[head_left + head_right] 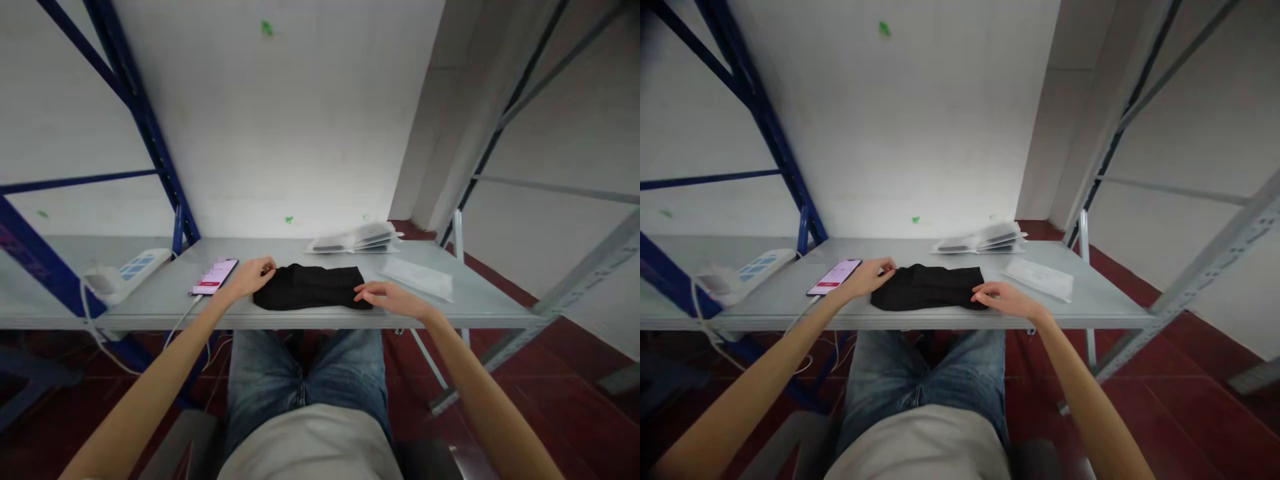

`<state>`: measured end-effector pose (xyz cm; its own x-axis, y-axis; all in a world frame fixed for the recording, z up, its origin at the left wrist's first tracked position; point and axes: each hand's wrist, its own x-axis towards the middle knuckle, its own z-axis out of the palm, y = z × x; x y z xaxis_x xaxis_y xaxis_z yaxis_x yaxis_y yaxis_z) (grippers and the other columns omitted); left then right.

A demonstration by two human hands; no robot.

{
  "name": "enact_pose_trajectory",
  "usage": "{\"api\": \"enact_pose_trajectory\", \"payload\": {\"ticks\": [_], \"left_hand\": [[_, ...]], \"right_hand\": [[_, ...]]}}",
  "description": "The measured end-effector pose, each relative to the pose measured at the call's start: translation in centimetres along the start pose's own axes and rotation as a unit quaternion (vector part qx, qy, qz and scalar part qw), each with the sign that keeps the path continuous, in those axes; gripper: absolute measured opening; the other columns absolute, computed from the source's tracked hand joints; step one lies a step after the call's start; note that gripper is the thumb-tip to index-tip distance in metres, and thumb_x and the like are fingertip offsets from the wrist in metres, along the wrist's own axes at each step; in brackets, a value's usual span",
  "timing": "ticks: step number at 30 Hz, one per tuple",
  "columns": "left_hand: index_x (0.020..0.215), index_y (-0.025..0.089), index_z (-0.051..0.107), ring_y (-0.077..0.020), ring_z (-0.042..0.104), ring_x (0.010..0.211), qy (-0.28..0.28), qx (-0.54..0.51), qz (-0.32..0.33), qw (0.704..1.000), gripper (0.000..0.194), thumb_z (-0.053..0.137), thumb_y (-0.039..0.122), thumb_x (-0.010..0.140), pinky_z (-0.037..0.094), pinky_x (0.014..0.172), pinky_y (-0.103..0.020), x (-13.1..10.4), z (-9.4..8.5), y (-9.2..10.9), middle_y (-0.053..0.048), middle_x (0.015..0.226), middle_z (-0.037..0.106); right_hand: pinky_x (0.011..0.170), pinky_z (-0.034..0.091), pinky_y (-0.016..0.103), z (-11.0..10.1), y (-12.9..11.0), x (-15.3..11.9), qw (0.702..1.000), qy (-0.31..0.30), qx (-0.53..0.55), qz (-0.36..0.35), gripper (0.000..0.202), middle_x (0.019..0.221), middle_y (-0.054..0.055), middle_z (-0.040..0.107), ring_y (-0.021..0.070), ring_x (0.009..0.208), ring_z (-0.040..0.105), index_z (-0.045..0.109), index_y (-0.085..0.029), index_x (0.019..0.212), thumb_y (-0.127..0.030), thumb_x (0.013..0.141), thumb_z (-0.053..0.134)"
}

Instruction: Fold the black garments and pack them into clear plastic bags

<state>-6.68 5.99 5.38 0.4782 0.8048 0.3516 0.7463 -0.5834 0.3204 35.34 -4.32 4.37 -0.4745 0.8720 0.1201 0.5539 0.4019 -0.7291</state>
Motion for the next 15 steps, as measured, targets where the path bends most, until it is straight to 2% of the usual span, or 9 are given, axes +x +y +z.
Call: {"api": "enact_pose_trajectory", "payload": {"ticks": [3,6,8,10,12,13,15], "left_hand": [[0.101,0.022,0.065,-0.0228,0.07,0.083,0.092,-0.006,-0.092,0.991,0.022,0.053,0.038,0.092,0.055,0.083,-0.036,1.3,-0.2,-0.5,-0.004,0.09,0.075],[0.112,0.019,0.062,-0.0241,0.07,0.088,0.198,0.027,-0.184,0.962,0.024,0.052,0.028,0.091,0.055,0.088,-0.04,2.5,0.1,-0.2,-0.009,0.099,0.073],[0.115,0.018,0.062,-0.0256,0.068,0.097,0.229,0.047,-0.171,0.957,0.027,0.051,0.026,0.092,0.054,0.094,-0.043,2.7,0.5,0.7,-0.013,0.112,0.07],[0.113,0.021,0.066,-0.0257,0.067,0.103,0.177,0.05,-0.074,0.98,0.025,0.056,0.03,0.092,0.054,0.097,-0.042,2.3,1.1,2.0,-0.011,0.118,0.067],[0.112,0.025,0.07,-0.0258,0.065,0.11,0.062,0.04,0.043,0.996,0.025,0.061,0.037,0.091,0.054,0.098,-0.04,1.6,1.9,3.3,-0.008,0.119,0.068],[0.111,0.026,0.071,-0.0262,0.065,0.112,0.014,0.036,0.072,0.997,0.026,0.063,0.039,0.09,0.054,0.098,-0.04,1.2,2.3,3.9,-0.007,0.119,0.069],[0.11,0.027,0.074,-0.0265,0.065,0.111,-0.041,0.033,0.076,0.996,0.026,0.065,0.041,0.09,0.054,0.097,-0.039,0.4,2.9,4.6,-0.006,0.116,0.071]], "right_hand": [[0.096,0.057,0.041,0.4,1.3,1.0,0.996,0.09,-0.023,0.001,0.04,0.126,0.011,0.073,0.0274,0.112,0.069,0.078,-0.023,0.115,-0.052,0.097,0.058],[0.092,0.057,0.04,0.7,2.3,2.8,0.982,0.159,-0.102,-0.009,0.033,0.123,0.011,0.07,0.025,0.105,0.069,0.074,-0.023,0.121,-0.033,0.091,0.066],[0.1,0.054,0.041,0.8,2.7,3.8,0.969,0.18,-0.168,-0.014,0.034,0.12,0.01,0.069,0.0242,0.106,0.067,0.074,-0.023,0.121,-0.022,0.088,0.067],[0.105,0.05,0.04,1.0,2.9,4.4,0.954,0.195,-0.225,-0.012,0.037,0.12,0.01,0.067,0.0244,0.111,0.066,0.073,-0.022,0.122,-0.015,0.086,0.066],[0.104,0.049,0.038,1.2,2.9,4.6,0.941,0.212,-0.263,0.007,0.038,0.124,0.011,0.065,0.0244,0.113,0.065,0.072,-0.021,0.124,-0.013,0.087,0.064],[0.102,0.05,0.036,1.3,2.9,4.7,0.936,0.219,-0.275,0.022,0.038,0.125,0.011,0.064,0.0239,0.111,0.065,0.072,-0.021,0.124,-0.012,0.088,0.063],[0.094,0.051,0.032,1.7,2.9,4.6,0.932,0.219,-0.284,0.052,0.033,0.122,0.01,0.066,0.0215,0.102,0.068,0.073,-0.022,0.121,-0.014,0.091,0.062]]}}
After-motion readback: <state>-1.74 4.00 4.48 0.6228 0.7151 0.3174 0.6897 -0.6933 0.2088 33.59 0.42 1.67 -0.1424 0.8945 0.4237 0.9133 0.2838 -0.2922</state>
